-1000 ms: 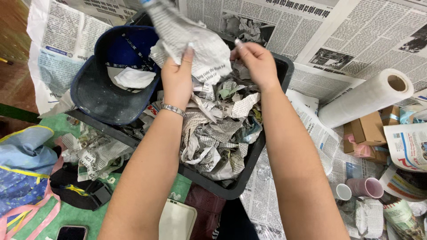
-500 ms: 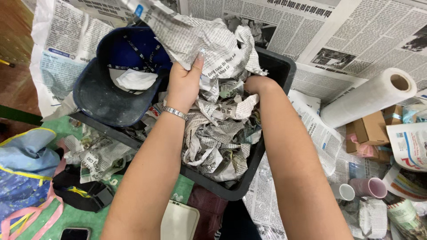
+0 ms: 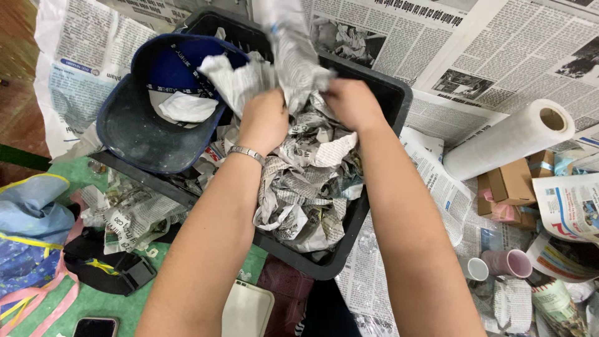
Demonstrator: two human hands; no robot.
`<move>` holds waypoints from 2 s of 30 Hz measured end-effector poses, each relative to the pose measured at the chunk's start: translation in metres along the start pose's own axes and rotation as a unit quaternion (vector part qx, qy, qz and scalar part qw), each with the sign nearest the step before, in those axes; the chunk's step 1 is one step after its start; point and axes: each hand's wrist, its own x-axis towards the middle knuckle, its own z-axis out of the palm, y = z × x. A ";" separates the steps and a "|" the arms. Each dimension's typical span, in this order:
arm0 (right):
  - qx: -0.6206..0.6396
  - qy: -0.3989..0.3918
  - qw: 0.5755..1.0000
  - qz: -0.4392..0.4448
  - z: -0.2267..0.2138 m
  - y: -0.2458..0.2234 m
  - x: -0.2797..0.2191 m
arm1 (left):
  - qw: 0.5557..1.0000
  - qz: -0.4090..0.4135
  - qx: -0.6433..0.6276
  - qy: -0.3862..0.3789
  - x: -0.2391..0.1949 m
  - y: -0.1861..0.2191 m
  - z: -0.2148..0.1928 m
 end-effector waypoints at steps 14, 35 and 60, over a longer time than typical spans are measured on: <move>0.673 0.263 0.675 0.150 -0.010 0.039 0.004 | 0.977 -0.067 0.087 -0.181 0.000 -0.008 0.005; 0.067 -0.341 0.927 0.138 0.001 -0.035 -0.016 | 0.998 0.042 -0.027 -0.045 -0.059 0.044 -0.080; -0.210 -0.228 0.943 0.117 -0.029 -0.138 -0.096 | 0.970 0.080 0.051 -0.222 -0.073 0.023 -0.089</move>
